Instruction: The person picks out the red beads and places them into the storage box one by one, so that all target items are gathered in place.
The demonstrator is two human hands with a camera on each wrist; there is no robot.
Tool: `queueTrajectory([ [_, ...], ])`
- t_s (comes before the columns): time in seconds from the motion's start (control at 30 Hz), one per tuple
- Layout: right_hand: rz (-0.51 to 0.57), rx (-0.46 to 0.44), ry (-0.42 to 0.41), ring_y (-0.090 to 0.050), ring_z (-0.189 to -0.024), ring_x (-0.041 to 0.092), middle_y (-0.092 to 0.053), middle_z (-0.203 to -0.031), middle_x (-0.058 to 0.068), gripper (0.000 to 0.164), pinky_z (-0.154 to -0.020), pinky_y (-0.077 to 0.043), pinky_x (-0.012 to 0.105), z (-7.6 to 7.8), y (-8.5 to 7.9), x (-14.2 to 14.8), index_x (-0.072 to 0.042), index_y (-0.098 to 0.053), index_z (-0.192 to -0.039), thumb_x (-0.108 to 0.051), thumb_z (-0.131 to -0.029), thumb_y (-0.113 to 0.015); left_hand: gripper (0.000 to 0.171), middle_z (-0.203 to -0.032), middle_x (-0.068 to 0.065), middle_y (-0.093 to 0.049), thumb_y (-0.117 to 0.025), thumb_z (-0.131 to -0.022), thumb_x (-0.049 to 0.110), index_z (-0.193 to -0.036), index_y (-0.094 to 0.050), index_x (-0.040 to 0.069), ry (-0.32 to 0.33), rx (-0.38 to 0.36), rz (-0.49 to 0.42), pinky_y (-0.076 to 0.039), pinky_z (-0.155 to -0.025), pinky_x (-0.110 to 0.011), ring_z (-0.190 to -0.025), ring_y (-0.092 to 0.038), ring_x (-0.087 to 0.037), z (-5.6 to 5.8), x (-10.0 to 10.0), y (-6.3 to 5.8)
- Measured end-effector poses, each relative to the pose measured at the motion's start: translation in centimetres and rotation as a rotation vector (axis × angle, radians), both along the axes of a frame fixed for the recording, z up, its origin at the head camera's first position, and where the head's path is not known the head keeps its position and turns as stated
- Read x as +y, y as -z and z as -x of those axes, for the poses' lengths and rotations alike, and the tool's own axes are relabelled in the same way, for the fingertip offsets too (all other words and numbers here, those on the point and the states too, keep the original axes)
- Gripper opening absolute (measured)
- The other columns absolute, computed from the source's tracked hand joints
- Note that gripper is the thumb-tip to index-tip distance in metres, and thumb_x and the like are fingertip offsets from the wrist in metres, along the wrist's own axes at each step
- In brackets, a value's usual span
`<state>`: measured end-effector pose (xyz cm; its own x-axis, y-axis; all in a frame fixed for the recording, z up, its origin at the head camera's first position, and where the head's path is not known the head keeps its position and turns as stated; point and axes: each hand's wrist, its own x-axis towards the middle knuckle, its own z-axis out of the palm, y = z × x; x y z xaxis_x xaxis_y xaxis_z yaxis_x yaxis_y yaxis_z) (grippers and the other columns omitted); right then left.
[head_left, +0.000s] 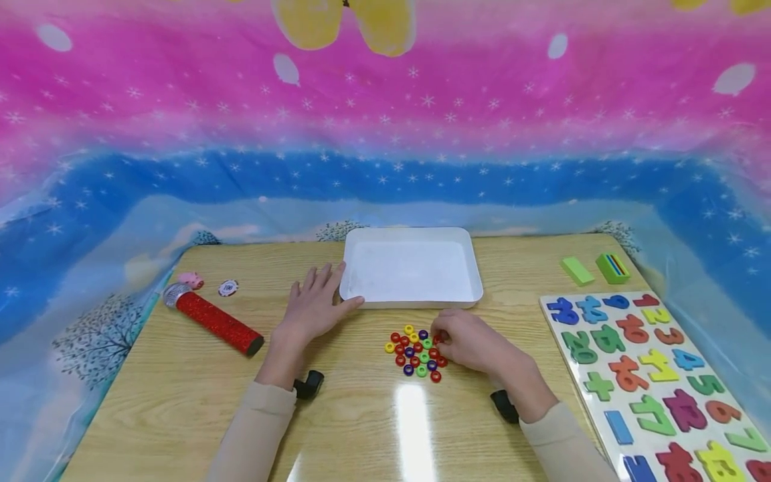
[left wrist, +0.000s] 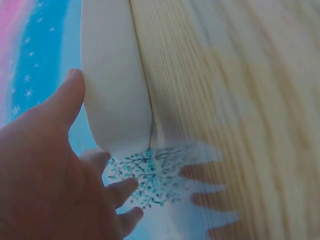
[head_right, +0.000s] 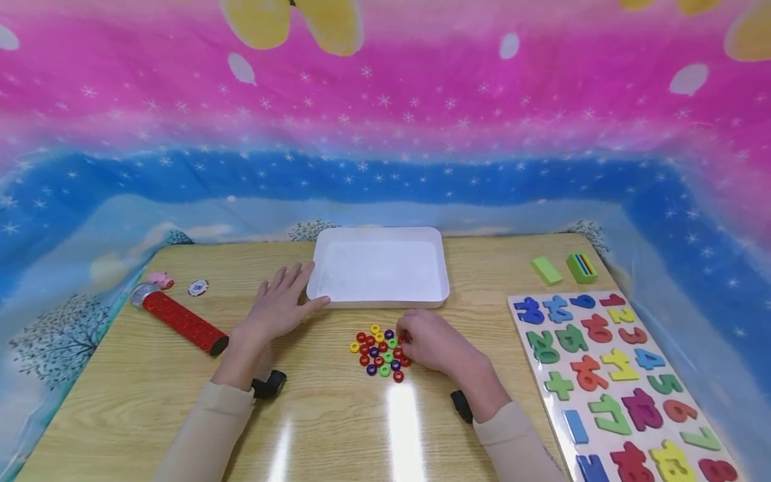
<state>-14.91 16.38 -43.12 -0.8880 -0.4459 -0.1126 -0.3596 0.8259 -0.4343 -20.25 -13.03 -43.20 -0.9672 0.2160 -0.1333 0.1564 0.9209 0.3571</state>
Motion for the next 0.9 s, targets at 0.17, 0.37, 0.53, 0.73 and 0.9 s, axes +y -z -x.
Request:
queueTrajectory([
  [0.17, 0.042, 0.034, 0.006, -0.050, -0.074, 0.005, -0.059, -0.085, -0.011, 0.012, -0.067, -0.045, 0.023, 0.1, -0.6, 0.0, -0.020, -0.067, -0.091, -0.014, -0.082, -0.063, 0.087, -0.158, -0.007, -0.008, -0.035, -0.080, 0.077, -0.149, -0.003, 0.035, -0.004, -0.002, 0.000, -0.003, -0.112, -0.064, -0.145, 0.000, -0.034, -0.1, -0.1, -0.1],
  [0.37, 0.058, 0.113, 0.007, -0.054, -0.084, 0.009, -0.062, -0.091, -0.007, 0.014, -0.075, -0.049, 0.029, 0.8, -1.8, 0.2, -0.015, -0.067, -0.097, -0.014, -0.084, -0.064, 0.087, -0.158, -0.007, -0.008, -0.035, -0.079, 0.079, -0.149, -0.004, 0.036, -0.011, 0.015, 0.007, -0.002, -0.111, -0.065, -0.145, 0.001, -0.035, 0.0, -0.2, 0.0],
  [0.53, 0.090, 0.163, 0.026, -0.058, -0.089, 0.013, -0.064, -0.094, -0.003, 0.016, -0.080, -0.050, 0.032, 1.8, -2.7, -0.1, -0.011, -0.068, -0.099, -0.012, -0.084, -0.064, 0.088, -0.158, -0.007, -0.008, -0.034, -0.079, 0.079, -0.149, -0.005, 0.035, -0.020, 0.023, 0.017, -0.002, -0.111, -0.065, -0.145, 0.000, -0.036, -0.1, -0.3, 0.1],
  [0.73, 0.130, 0.169, 0.072, -0.059, -0.089, 0.017, -0.065, -0.094, 0.001, 0.020, -0.078, -0.052, 0.034, 3.7, -2.2, -0.4, -0.008, -0.068, -0.103, -0.009, -0.084, -0.061, 0.088, -0.157, -0.008, -0.010, -0.036, -0.079, 0.078, -0.150, -0.008, 0.033, -0.027, 0.040, 0.026, -0.003, -0.111, -0.066, -0.145, -0.002, -0.037, -0.1, -0.1, 0.0],
  [0.9, 0.155, 0.173, 0.114, -0.058, -0.086, 0.017, -0.064, -0.094, 0.002, 0.020, -0.076, -0.051, 0.033, 5.3, -1.5, -0.8, -0.008, -0.067, -0.103, -0.010, -0.085, -0.061, 0.088, -0.158, -0.008, -0.009, -0.036, -0.080, 0.078, -0.150, -0.008, 0.033, -0.018, 0.033, 0.015, -0.003, -0.110, -0.066, -0.145, -0.002, -0.037, 0.0, 0.0, -0.1],
])
